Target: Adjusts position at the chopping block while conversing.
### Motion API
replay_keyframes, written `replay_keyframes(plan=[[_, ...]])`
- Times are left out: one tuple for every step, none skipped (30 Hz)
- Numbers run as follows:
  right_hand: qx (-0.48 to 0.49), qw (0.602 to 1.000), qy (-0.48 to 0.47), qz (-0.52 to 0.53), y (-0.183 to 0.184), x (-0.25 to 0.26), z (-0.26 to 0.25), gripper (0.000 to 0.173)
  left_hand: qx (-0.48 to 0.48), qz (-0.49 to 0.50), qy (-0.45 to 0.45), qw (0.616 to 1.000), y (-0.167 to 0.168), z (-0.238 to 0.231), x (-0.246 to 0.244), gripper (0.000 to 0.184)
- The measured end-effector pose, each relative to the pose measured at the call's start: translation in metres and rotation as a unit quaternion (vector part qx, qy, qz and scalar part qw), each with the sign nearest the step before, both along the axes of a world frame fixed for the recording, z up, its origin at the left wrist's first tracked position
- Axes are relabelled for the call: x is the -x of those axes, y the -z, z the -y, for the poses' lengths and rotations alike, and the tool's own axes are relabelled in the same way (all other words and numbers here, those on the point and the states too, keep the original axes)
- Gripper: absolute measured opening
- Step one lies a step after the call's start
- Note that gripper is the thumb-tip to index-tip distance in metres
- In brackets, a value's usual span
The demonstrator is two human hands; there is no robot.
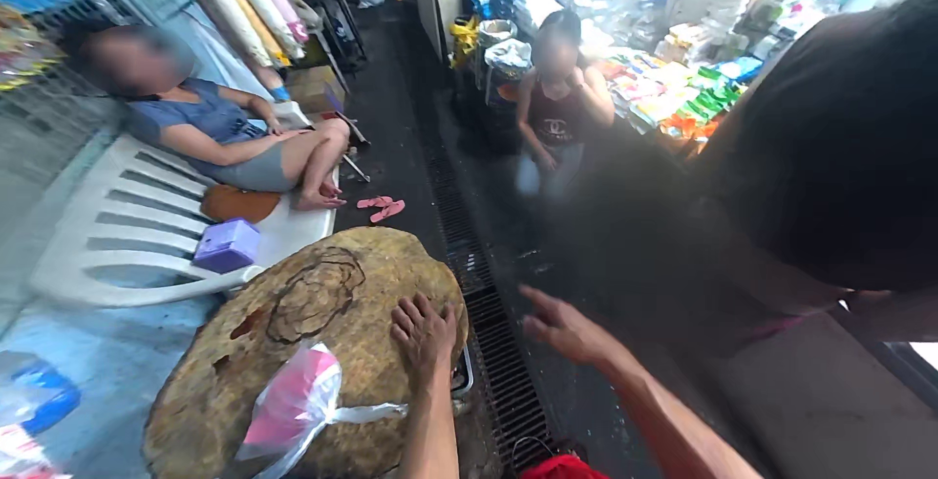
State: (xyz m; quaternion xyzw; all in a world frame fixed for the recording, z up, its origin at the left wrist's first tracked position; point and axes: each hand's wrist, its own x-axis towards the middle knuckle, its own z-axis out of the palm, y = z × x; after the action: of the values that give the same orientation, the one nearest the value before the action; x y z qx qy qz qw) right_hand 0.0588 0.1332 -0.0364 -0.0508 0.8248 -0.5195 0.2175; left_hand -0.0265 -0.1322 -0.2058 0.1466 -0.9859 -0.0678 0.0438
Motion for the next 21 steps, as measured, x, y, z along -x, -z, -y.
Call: replay_keyframes(plan=[[0.002,1.000,-0.003,-0.028,-0.034,0.017,0.004,0.065,-0.004,0.003,0.000,1.000,-0.002,0.001,0.000,0.081],[0.002,0.999,-0.006,-0.048,-0.064,0.030,0.007,0.066,-0.006,0.004,0.001,1.000,-0.004,0.000,0.000,0.082],[-0.002,0.998,-0.010,-0.063,-0.089,0.039,0.008,0.066,-0.001,0.006,0.001,1.000,-0.004,0.000,0.000,0.082],[-0.006,0.997,-0.013,-0.070,-0.107,0.045,0.007,0.067,0.005,0.007,0.003,1.000,-0.003,0.000,-0.001,0.083],[-0.008,0.997,-0.013,-0.078,-0.118,0.048,0.007,0.068,0.008,0.005,0.003,1.000,-0.001,0.001,-0.002,0.082],[-0.005,0.996,-0.013,-0.092,-0.127,0.049,0.005,0.068,0.010,0.001,0.002,1.000,0.001,0.002,-0.002,0.082],[0.002,0.994,-0.014,-0.110,-0.131,0.048,0.005,0.068,0.011,-0.002,0.000,1.000,0.002,0.002,-0.001,0.082],[0.014,0.992,-0.013,-0.124,-0.130,0.045,0.004,0.067,0.016,-0.004,-0.001,1.000,0.004,0.003,0.000,0.082],[0.024,0.991,-0.015,-0.129,-0.123,0.039,0.003,0.066,0.020,-0.006,-0.002,1.000,0.004,0.003,-0.001,0.082],[0.029,0.992,-0.017,-0.125,-0.112,0.032,0.001,0.063,0.021,-0.009,-0.002,1.000,0.005,0.004,-0.002,0.082],[0.027,0.993,-0.017,-0.110,-0.095,0.024,-0.001,0.061,0.020,-0.012,-0.002,1.000,0.004,0.004,-0.002,0.081],[0.020,0.996,-0.016,-0.080,-0.074,0.014,-0.004,0.058,0.015,-0.014,-0.001,1.000,0.001,0.004,-0.002,0.081],[0.011,0.999,-0.012,-0.041,-0.049,0.003,-0.008,0.056,0.011,-0.015,0.000,1.000,-0.001,0.003,-0.003,0.081],[0.001,1.000,-0.007,0.002,-0.022,-0.010,-0.012,0.055,0.008,-0.019,0.002,1.000,-0.001,0.002,-0.003,0.081],[-0.007,0.999,-0.002,0.044,0.005,-0.024,-0.016,0.054,0.003,-0.022,0.004,1.000,-0.002,0.002,-0.002,0.081],[-0.009,0.997,0.003,0.082,0.032,-0.039,-0.019,0.053,-0.007,-0.021,0.003,1.000,-0.003,0.002,-0.003,0.082],[-0.005,0.993,0.008,0.116,0.056,-0.055,-0.022,0.052,-0.015,-0.017,0.000,1.000,-0.005,0.003,-0.003,0.082],[0.006,0.990,0.016,0.143,0.077,-0.070,-0.025,0.050,-0.017,-0.012,-0.003,1.000,-0.006,0.003,-0.003,0.081],[0.020,0.986,0.025,0.162,0.096,-0.087,-0.026,0.049,-0.013,-0.011,-0.004,1.000,-0.007,0.002,-0.003,0.081],[0.031,0.984,0.034,0.175,0.110,-0.102,-0.026,0.048,-0.008,-0.008,-0.005,1.000,-0.007,0.002,-0.003,0.081],[0.035,0.982,0.039,0.179,0.122,-0.115,-0.024,0.049,-0.006,-0.004,-0.006,1.000,-0.006,0.002,-0.002,0.080]])
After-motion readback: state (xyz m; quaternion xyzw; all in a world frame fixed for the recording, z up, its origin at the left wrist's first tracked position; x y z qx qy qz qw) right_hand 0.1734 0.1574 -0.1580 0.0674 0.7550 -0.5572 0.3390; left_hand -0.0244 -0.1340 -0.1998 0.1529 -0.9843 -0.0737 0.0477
